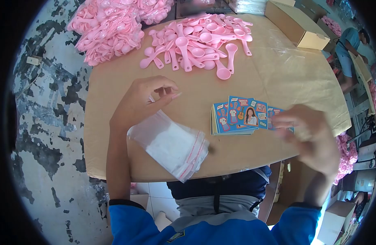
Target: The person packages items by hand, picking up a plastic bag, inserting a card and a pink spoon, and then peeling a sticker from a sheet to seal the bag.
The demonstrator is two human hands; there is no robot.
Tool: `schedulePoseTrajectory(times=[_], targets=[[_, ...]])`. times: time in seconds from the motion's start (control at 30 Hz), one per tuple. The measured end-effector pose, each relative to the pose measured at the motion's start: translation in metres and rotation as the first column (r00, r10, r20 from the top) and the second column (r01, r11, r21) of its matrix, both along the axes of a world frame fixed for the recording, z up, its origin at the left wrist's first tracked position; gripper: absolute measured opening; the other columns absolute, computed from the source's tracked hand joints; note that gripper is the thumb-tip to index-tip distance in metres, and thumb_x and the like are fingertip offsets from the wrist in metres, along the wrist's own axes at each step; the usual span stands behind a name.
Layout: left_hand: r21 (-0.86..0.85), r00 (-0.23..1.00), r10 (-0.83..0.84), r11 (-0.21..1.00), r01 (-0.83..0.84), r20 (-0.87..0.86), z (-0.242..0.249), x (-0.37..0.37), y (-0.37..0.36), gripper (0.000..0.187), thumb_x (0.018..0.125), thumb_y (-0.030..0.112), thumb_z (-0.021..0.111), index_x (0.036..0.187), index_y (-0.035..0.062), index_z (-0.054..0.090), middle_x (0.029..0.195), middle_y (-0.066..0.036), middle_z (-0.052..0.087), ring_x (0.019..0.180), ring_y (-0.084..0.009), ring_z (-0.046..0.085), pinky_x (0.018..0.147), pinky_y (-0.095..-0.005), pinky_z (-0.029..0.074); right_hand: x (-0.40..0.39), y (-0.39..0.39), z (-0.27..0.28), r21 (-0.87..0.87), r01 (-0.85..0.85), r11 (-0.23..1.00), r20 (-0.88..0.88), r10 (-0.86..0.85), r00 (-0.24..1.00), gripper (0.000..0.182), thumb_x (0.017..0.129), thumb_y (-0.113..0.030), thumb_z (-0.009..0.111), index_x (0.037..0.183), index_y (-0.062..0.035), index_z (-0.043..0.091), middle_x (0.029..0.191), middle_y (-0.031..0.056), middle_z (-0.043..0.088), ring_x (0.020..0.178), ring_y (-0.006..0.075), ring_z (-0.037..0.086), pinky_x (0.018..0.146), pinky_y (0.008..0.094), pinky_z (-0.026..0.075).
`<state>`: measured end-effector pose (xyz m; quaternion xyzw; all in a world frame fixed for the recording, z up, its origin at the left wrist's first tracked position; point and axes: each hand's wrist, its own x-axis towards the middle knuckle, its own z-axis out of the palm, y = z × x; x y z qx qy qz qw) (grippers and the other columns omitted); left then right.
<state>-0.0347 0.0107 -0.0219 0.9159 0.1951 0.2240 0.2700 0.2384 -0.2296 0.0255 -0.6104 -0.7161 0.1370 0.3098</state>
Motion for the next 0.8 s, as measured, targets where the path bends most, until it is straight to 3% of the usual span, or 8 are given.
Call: schedulePoseTrajectory(times=[0.07, 0.23, 0.33, 0.43, 0.53, 0.63, 0.73, 0.8], targets=[[-0.004, 0.999, 0.025, 1.000, -0.026, -0.029, -0.002, -0.003, 0.005, 0.015, 0.084, 0.014, 0.070, 0.091, 0.0007, 0.068, 0.078, -0.006, 0.065, 0.065, -0.0113, 0.056, 0.060, -0.0258, 0.047, -0.034, 0.036, -0.008, -0.014, -0.254, 0.967, 0.054, 0.255, 0.966, 0.025, 0.078, -0.004, 0.070, 0.102, -0.0015, 0.063, 0.090, 0.0130, 0.066, 0.080, 0.0270, 0.064, 0.072, 0.0379, 0.049], [-0.151, 0.996, 0.056, 0.986, -0.066, -0.070, 0.003, -0.017, 0.012, 0.013, 0.082, 0.014, 0.074, 0.086, 0.0026, 0.069, 0.070, 0.000, 0.062, 0.058, -0.0053, 0.052, 0.056, -0.0232, 0.042, -0.097, 0.098, -0.048, 0.101, -0.270, 0.957, 0.244, 0.240, 0.940, 0.028, 0.083, -0.023, 0.069, 0.101, -0.0018, 0.065, 0.084, 0.0142, 0.066, 0.075, 0.0339, 0.062, 0.073, 0.0418, 0.048], [-0.264, 0.996, -0.041, 0.964, 0.019, -0.077, 0.013, -0.028, 0.014, 0.014, 0.079, 0.012, 0.077, 0.086, 0.0026, 0.070, 0.072, -0.001, 0.065, 0.058, -0.0053, 0.054, 0.055, -0.0214, 0.043, -0.106, 0.118, -0.042, -0.372, -0.249, 0.894, 0.123, 0.313, 0.942, 0.027, 0.086, -0.028, 0.066, 0.096, -0.0018, 0.066, 0.078, 0.0165, 0.066, 0.077, 0.0332, 0.063, 0.072, 0.0415, 0.048], [-0.497, 0.937, -0.348, 0.818, 0.291, -0.024, 0.023, -0.038, 0.009, 0.018, 0.076, 0.013, 0.079, 0.088, 0.0026, 0.071, 0.074, -0.002, 0.067, 0.059, -0.0062, 0.057, 0.056, -0.0200, 0.045, -0.106, 0.122, -0.035, -0.365, -0.211, 0.907, 0.040, 0.242, 0.970, 0.027, 0.088, -0.027, 0.063, 0.090, -0.0009, 0.065, 0.075, 0.0187, 0.064, 0.078, 0.0362, 0.064, 0.072, 0.0459, 0.048], [-0.647, 0.826, -0.558, 0.661, 0.379, -0.086, 0.027, -0.033, -0.002, 0.023, 0.076, 0.013, 0.080, 0.095, 0.0031, 0.071, 0.080, -0.004, 0.069, 0.063, -0.0073, 0.060, 0.059, -0.0212, 0.048, -0.103, 0.122, -0.031, -0.361, -0.226, 0.905, 0.084, 0.273, 0.958, 0.026, 0.089, -0.026, 0.061, 0.085, -0.0007, 0.067, 0.070, 0.0185, 0.063, 0.077, 0.0361, 0.064, 0.073, 0.0458, 0.048], [-0.603, 0.780, -0.577, 0.719, 0.345, -0.242, 0.026, -0.025, -0.015, 0.027, 0.078, 0.014, 0.079, 0.101, 0.0034, 0.071, 0.086, -0.005, 0.069, 0.070, -0.0072, 0.061, 0.063, -0.0218, 0.049, -0.095, 0.122, -0.039, -0.255, -0.288, 0.923, 0.200, 0.342, 0.918, 0.026, 0.089, -0.025, 0.060, 0.086, -0.0002, 0.068, 0.070, 0.0190, 0.063, 0.077, 0.0366, 0.063, 0.073, 0.0454, 0.048], [-0.609, 0.728, -0.571, 0.747, 0.268, -0.380, 0.018, -0.023, -0.014, 0.031, 0.079, 0.017, 0.078, 0.106, 0.0036, 0.070, 0.093, -0.004, 0.069, 0.076, -0.0080, 0.062, 0.068, -0.0225, 0.049, -0.085, 0.123, -0.047, -0.069, -0.302, 0.951, 0.124, 0.308, 0.943, 0.024, 0.090, -0.022, 0.058, 0.091, -0.0010, 0.069, 0.071, 0.0183, 0.064, 0.075, 0.0370, 0.062, 0.074, 0.0448, 0.048], [-0.664, 0.727, -0.556, 0.724, 0.187, -0.402, 0.019, -0.023, -0.014, 0.040, 0.082, 0.030, 0.074, 0.110, 0.0021, 0.067, 0.090, -0.005, 0.068, 0.075, -0.0095, 0.062, 0.065, -0.0231, 0.048, -0.076, 0.126, -0.038, -0.008, -0.278, 0.960, 0.083, 0.278, 0.957, 0.022, 0.090, -0.019, 0.057, 0.092, -0.0012, 0.069, 0.071, 0.0178, 0.064, 0.071, 0.0373, 0.061, 0.071, 0.0440, 0.048]])
